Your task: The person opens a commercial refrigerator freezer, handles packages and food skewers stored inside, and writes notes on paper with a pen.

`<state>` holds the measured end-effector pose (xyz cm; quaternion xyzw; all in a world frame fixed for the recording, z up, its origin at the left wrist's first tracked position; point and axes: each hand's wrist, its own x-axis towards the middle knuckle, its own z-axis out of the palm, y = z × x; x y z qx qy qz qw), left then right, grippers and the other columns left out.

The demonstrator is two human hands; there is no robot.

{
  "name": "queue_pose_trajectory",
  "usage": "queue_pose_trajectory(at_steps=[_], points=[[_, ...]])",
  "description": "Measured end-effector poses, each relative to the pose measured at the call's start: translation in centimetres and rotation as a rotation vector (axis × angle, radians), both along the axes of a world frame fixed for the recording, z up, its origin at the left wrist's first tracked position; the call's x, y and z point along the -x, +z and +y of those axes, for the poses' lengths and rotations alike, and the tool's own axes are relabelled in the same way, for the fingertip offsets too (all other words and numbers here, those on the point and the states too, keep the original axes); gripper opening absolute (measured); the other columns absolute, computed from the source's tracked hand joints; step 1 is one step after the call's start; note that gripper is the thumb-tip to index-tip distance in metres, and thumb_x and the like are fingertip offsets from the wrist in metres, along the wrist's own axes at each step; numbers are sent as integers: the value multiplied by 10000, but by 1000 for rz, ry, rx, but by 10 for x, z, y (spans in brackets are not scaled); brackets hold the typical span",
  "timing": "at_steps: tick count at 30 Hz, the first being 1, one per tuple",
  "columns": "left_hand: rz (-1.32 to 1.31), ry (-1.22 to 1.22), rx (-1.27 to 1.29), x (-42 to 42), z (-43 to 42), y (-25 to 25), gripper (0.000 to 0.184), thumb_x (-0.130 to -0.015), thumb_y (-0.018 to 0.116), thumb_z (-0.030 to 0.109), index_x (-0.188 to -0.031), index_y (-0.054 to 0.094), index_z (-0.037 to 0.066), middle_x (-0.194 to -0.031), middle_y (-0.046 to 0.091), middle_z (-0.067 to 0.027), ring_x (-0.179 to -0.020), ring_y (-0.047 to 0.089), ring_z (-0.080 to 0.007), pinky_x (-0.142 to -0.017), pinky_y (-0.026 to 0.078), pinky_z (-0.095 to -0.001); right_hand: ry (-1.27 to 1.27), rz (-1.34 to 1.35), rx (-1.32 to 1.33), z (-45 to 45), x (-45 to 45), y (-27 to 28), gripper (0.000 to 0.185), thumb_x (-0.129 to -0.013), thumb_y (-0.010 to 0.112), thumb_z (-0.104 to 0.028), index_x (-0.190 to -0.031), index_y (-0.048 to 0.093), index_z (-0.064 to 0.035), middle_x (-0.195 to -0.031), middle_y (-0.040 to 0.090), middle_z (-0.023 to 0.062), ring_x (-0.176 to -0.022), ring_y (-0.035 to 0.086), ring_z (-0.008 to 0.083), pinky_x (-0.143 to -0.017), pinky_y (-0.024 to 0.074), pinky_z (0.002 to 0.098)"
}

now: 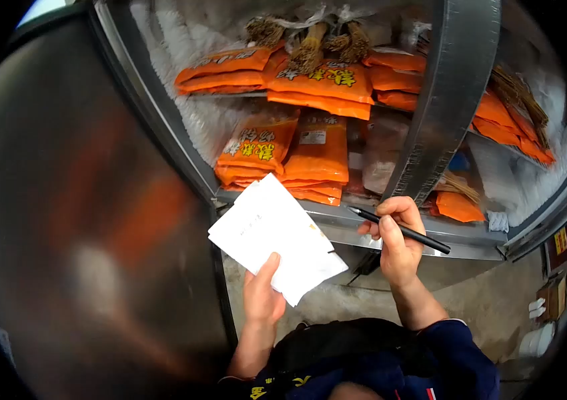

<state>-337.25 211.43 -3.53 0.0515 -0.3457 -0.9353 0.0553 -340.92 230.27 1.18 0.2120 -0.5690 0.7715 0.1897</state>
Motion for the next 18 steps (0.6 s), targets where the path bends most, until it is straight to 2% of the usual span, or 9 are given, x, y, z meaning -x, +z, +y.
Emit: queue_pose_trajectory(at_steps=[4, 5, 7, 11, 12, 15, 16, 17, 18], points=[[16, -62, -40, -1, -8, -2, 472, -855, 493, 34, -1291, 334, -50, -1240, 460, -158, -1122, 480, -252, -946, 393, -384, 165, -44, -77, -12, -15, 6, 251, -833, 531, -44, -1066, 529, 51, -921, 614, 119, -842, 604, 161, -772, 491, 288], [23, -68, -40, -1, -9, -1, 465, -856, 491, 33, -1287, 339, -49, -1234, 466, -156, -1115, 486, -250, -943, 397, -382, 159, -4, -129, -18, -16, 10, 199, -798, 556, -7, -990, 577, 42, -915, 617, 121, -830, 606, 166, -750, 493, 283], [38, -75, -41, -3, -10, 0, 451, -857, 488, 30, -1279, 349, -46, -1221, 477, -153, -1100, 499, -245, -936, 404, -378, 125, 170, -408, -21, -18, 20, 183, -754, 584, 25, -934, 611, 26, -898, 623, 130, -818, 612, 181, -721, 492, 280], [-10, -71, 3, -6, -19, -10, 402, -862, 478, 23, -1249, 388, -37, -1182, 509, -129, -1063, 523, -220, -908, 419, -349, 178, 296, -433, -54, -22, 10, 213, -678, 641, 29, -889, 644, -7, -837, 647, 113, -769, 643, 216, -705, 504, 294], [-10, -72, 3, -6, -22, -15, 390, -864, 475, 21, -1242, 397, -36, -1173, 516, -122, -1056, 527, -214, -901, 422, -342, 186, 251, -472, -61, -26, 11, 120, -704, 630, -18, -824, 627, -5, -807, 642, 115, -858, 646, 255, -778, 514, 334], [3, -70, -2, -9, -26, -16, 388, -860, 472, 14, -1240, 407, -33, -1176, 518, -116, -1055, 525, -210, -895, 420, -336, 205, 349, -427, -72, -17, 0, 121, -702, 608, -5, -823, 616, 1, -777, 638, 109, -811, 646, 248, -783, 513, 340], [21, -56, 5, -11, -25, -9, 394, -858, 472, 10, -1243, 404, -35, -1181, 516, -121, -1060, 523, -216, -899, 419, -340, 193, 334, -431, -72, -14, -4, 124, -703, 579, 5, -825, 604, 7, -743, 632, 112, -743, 636, 237, -797, 511, 360], [42, -45, 15, -12, -25, -2, 400, -855, 471, 6, -1246, 400, -36, -1185, 514, -125, -1065, 522, -221, -902, 418, -344, 158, 361, -403, -72, -9, -5, 101, -758, 546, -17, -844, 586, 17, -777, 624, 117, -684, 612, 200, -759, 522, 360], [17, -45, 8, -12, -26, 0, 432, -842, 470, -5, -1263, 381, -43, -1197, 508, -141, -1091, 509, -246, -925, 409, -364, 133, 300, -359, -66, -6, 2, 107, -768, 569, -18, -868, 591, 13, -785, 634, 115, -711, 623, 208, -716, 514, 332]])
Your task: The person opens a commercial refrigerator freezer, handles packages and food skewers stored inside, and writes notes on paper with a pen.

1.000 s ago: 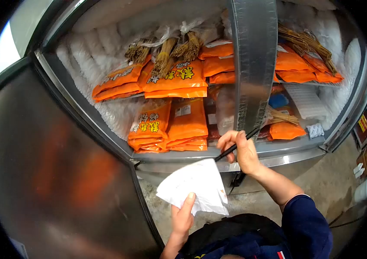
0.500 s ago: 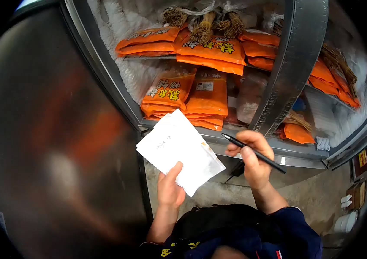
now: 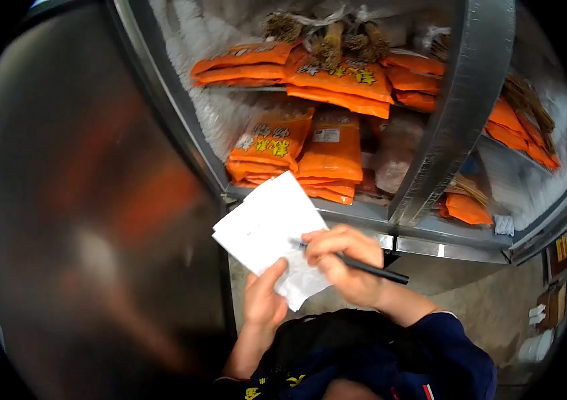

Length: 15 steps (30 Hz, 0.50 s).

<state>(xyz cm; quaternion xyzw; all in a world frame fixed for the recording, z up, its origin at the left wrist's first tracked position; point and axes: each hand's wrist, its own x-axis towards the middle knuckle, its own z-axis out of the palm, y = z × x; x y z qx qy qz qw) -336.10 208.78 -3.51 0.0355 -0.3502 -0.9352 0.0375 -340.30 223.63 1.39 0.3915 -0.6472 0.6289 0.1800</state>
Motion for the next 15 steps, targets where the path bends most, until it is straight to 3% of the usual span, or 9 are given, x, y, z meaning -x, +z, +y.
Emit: queue_pose_trajectory(at_steps=[3, 5, 7, 9, 11, 12, 13, 15], points=[[-36, 52, -10, 1, -8, 2, 494, -818, 480, -14, -1292, 343, -49, -1234, 474, -163, -1136, 476, -279, -959, 387, -393, -34, -73, 334, 12, 31, 31, 185, -806, 615, -75, -961, 570, 17, -798, 636, 119, -721, 623, 194, -650, 495, 285], [-37, 72, -7, 2, -14, 2, 509, -814, 481, -17, -1300, 333, -44, -1253, 454, -162, -1147, 464, -285, -967, 377, -396, -242, 220, 112, 30, 80, 74, 277, -823, 630, -141, -1038, 530, 3, -812, 630, 132, -717, 628, 213, -635, 493, 291], [-58, 83, -13, 1, -19, 2, 518, -813, 477, -21, -1307, 322, -41, -1263, 445, -161, -1155, 455, -285, -974, 369, -397, -624, 394, -233, 46, 130, 104, 348, -820, 647, -227, -1061, 515, -14, -925, 626, 135, -779, 622, 257, -680, 493, 354], [-55, 74, -31, 1, -24, 2, 538, -807, 465, -32, -1319, 299, -38, -1286, 420, -164, -1176, 433, -288, -985, 355, -408, -796, 379, -498, 57, 182, 119, 556, -745, 707, -370, -1142, 476, -57, -1160, 551, 154, -1052, 537, 341, -846, 443, 464], [-26, 70, -39, 3, -27, 1, 547, -804, 460, -37, -1324, 289, -38, -1296, 408, -167, -1187, 422, -291, -989, 348, -412, -915, 235, -651, 50, 215, 124, 804, -613, 770, -469, -1231, 420, -93, -1348, 397, 147, -1305, 262, 356, -1000, 302, 537], [-28, 69, -39, 4, -29, -1, 554, -801, 461, -37, -1327, 287, -37, -1300, 404, -171, -1191, 418, -295, -991, 345, -412, -887, 140, -749, 44, 222, 127, 963, -542, 795, -494, -1302, 340, -117, -1412, 296, 158, -1365, 66, 334, -1056, 206, 552], [-21, 64, -48, 4, -32, -2, 553, -801, 460, -37, -1326, 286, -39, -1298, 406, -174, -1190, 419, -296, -991, 344, -412, -903, 127, -830, 37, 225, 126, 901, -582, 788, -457, -1266, 354, -62, -1393, 293, 198, -1344, 137, 367, -1068, 243, 483], [-8, 56, -61, 7, -37, -4, 553, -800, 459, -37, -1325, 286, -43, -1295, 409, -179, -1188, 421, -298, -991, 343, -412, -855, 180, -770, 29, 244, 120, 899, -610, 781, -434, -1277, 320, -45, -1369, 323, 201, -1327, 202, 356, -1050, 280, 455]])
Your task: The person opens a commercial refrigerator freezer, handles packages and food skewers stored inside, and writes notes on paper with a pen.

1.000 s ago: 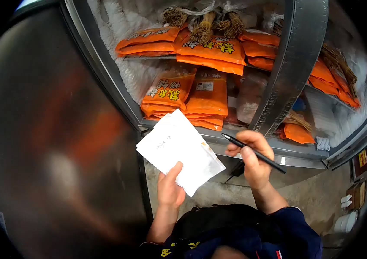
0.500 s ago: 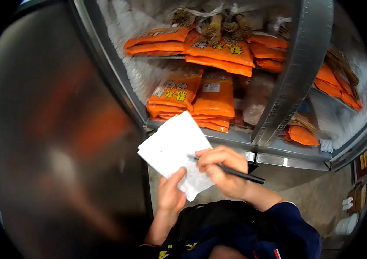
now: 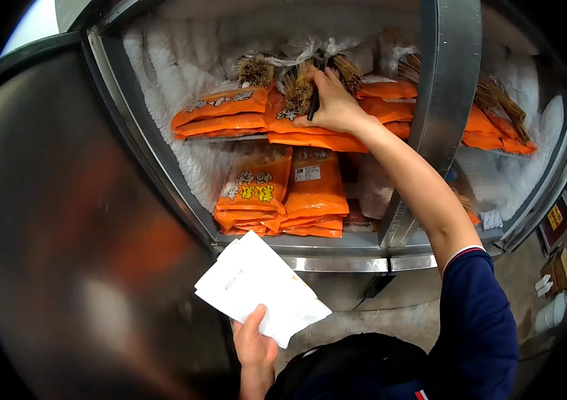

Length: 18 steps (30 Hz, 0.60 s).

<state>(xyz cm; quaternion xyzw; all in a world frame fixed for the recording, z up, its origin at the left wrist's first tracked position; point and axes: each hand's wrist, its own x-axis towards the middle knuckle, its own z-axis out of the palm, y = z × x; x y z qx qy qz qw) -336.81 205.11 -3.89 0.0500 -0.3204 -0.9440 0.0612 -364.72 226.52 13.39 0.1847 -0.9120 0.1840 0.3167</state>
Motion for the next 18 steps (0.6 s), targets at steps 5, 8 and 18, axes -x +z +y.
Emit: queue_pose_trajectory(at_steps=[5, 8, 18], points=[[-14, 77, 37, 2, -9, 0, 520, -807, 438, -33, -1308, 302, -66, -1276, 427, -190, -1169, 440, -304, -985, 349, -416, 89, 27, 99, 3, 17, 16, 813, -659, 757, -450, -1225, 341, -40, -1188, 477, 208, -1110, 477, 318, -906, 415, 401], [-28, 96, 52, 3, -13, -3, 510, -807, 431, -32, -1301, 310, -76, -1266, 436, -198, -1154, 454, -310, -977, 357, -417, 72, 171, 102, 20, 47, 50, 859, -654, 724, -549, -1238, 376, -25, -1151, 517, 215, -1043, 543, 316, -858, 456, 383], [-258, 153, 96, 2, -18, 8, 358, -838, 542, 40, -1176, 481, -58, -1148, 537, -155, -1021, 536, -277, -865, 451, -392, 18, 128, 241, 38, 72, 121, 940, -615, 722, -591, -1266, 407, 10, -1180, 504, 235, -1101, 512, 318, -913, 425, 363]])
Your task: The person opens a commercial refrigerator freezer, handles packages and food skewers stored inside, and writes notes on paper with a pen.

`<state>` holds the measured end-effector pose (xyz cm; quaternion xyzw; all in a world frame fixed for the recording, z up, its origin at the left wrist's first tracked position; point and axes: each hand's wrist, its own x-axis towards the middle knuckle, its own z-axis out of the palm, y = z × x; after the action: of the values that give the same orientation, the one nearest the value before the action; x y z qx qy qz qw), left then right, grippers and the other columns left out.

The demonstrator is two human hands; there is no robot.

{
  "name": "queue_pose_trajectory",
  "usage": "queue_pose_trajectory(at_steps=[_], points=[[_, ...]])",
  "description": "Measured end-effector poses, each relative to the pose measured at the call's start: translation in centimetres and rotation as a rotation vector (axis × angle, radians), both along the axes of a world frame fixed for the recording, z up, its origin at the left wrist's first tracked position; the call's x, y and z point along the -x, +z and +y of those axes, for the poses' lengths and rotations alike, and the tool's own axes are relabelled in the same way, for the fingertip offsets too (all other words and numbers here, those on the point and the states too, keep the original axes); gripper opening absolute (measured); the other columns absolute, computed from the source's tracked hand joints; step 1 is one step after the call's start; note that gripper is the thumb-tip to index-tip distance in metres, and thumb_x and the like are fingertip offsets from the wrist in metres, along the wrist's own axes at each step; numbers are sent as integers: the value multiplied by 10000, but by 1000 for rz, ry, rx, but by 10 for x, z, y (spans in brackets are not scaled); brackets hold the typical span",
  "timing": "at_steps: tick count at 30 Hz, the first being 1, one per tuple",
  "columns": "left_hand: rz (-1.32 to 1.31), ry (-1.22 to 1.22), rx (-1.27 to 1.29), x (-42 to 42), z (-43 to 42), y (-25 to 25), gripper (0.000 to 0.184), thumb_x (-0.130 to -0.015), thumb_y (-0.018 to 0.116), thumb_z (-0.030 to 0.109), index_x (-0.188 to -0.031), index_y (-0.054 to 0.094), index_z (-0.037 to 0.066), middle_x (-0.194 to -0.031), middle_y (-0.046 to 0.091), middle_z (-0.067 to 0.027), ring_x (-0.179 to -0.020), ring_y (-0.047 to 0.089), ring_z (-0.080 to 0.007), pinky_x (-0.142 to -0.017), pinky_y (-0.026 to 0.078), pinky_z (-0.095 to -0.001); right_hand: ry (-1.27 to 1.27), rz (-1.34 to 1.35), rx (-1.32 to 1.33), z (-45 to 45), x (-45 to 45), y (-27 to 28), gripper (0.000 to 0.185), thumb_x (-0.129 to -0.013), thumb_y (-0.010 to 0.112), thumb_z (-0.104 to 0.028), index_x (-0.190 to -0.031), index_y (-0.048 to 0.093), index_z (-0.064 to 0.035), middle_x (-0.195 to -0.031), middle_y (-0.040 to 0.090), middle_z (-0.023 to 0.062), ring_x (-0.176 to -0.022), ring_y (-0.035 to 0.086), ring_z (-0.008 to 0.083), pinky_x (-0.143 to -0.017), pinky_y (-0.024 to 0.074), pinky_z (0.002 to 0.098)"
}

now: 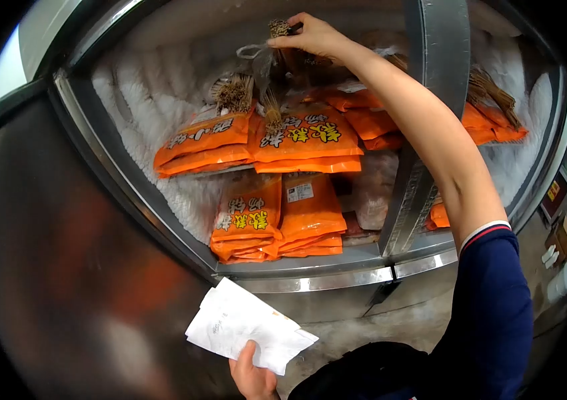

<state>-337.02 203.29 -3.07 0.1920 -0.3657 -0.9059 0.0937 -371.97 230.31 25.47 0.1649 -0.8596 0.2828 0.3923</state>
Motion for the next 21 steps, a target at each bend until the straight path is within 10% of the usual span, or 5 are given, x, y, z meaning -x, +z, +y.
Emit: queue_pose_trajectory(at_steps=[21], points=[[-31, -47, 58, 4, 0, 1, 381, -882, 480, 83, -1243, 419, -25, -1171, 513, -156, -1067, 511, -303, -906, 426, -441, -26, -38, -2, -6, 10, 26, 982, -563, 732, -619, -1229, 446, 44, -1158, 525, 255, -1088, 528, 341, -895, 445, 370]])
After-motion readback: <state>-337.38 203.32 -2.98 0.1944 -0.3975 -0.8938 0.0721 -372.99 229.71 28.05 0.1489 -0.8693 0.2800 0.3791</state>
